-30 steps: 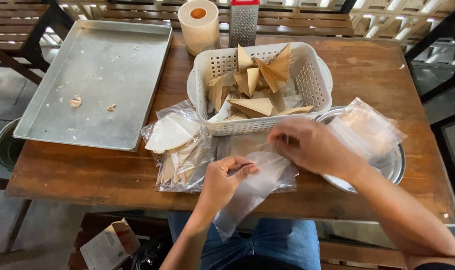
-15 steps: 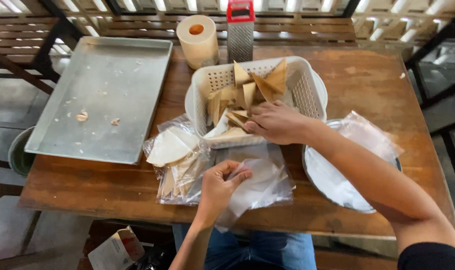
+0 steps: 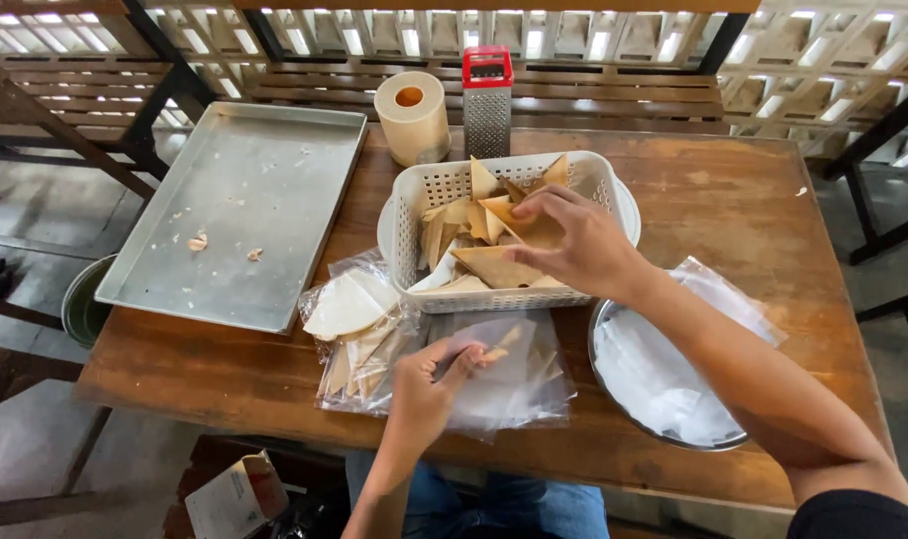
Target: The person picks up thin triangular snack pieces from a plastic basket and a metal bowl, placing them individually into small clear plastic bags by hand.
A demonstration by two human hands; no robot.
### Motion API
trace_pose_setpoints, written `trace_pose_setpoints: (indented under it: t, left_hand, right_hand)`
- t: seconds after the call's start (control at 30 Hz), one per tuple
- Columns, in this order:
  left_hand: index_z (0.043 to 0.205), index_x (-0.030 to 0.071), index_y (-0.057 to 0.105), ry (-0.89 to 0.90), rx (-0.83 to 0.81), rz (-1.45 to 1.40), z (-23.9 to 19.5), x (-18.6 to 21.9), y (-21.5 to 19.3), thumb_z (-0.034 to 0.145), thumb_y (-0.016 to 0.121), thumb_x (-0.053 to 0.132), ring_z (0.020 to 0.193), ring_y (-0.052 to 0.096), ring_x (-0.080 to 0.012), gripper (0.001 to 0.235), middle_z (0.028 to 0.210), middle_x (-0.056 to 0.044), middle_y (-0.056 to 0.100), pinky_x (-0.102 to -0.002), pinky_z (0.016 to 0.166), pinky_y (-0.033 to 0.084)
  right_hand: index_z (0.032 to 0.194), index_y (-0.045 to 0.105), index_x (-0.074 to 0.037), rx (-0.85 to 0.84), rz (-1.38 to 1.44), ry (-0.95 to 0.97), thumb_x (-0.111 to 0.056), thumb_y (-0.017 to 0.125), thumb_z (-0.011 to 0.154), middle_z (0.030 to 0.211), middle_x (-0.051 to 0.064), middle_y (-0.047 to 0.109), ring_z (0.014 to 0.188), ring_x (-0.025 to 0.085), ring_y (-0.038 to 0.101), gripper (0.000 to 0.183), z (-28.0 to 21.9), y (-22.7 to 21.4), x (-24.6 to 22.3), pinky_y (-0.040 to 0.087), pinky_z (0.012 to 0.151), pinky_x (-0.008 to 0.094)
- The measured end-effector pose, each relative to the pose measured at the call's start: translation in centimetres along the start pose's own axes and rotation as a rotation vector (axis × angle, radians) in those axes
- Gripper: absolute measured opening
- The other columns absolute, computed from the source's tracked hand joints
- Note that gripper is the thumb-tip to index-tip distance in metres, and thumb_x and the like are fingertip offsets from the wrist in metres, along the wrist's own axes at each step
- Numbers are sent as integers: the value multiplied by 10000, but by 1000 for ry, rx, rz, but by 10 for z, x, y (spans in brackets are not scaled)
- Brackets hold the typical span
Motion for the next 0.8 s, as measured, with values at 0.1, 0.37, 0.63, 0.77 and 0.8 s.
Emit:
trace_pose_setpoints:
  t: [0.1, 0.37, 0.63, 0.77, 0.8]
  left_hand:
    - [922, 90, 852, 12, 82, 38, -5, -2, -2, 893, 720, 305, 899, 791, -134, 255, 942, -35, 855, -234, 734, 596]
    - [950, 73, 832, -74, 127, -49, -16, 11, -13, 835, 793, 266, 869, 790, -99, 227, 887, -40, 863, -231, 771, 597]
    - [986, 117, 863, 10, 81, 54, -15, 9, -26, 867, 810, 266, 587, 425, -51, 198, 665, 76, 647, -211, 550, 350]
    - [1017, 101, 850, -51, 51, -23, -12, 9, -29, 855, 796, 221, 816, 753, -100, 208, 840, -12, 830, -201, 718, 556]
    - [1053, 86, 835, -64, 50, -52, -9, 7, -29, 865, 773, 218, 856, 817, -123, 238, 895, -56, 864, -192, 713, 594]
  right_hand:
    - [1226, 640, -47, -27, 37, -9, -388, 864, 794, 1243, 87, 665, 1104, 223, 664, 594, -10, -6, -14, 536, 957, 352]
    - [1302, 592, -137, -125, 99, 51, -65, 671, 895, 1198, 35, 703, 1063, 226, 680, 421, -29, -8, -41, 529, 888, 351]
    - [959, 682, -53, -33, 127, -104, -94, 718, 929, 912, 66, 676, 812, 222, 663, 63, -49, -23, -79, 509, 681, 332]
    - [1054, 633, -67, -61, 267, 177, -135, 651, 968, 864, 38, 627, 694, 136, 575, 111, -66, -14, -78, 438, 627, 275]
    - [1083, 603, -84, -67, 325, 283, -137, 643, 974, 780, 12, 623, 593, 83, 509, 128, -69, -11, -73, 393, 547, 261]
Point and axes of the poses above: each hand's wrist, its own z-axis towards the middle knuckle, its own y-axis out of the palm, x = y × z, the point moved 1 cm from there along z, towards the middle knuckle
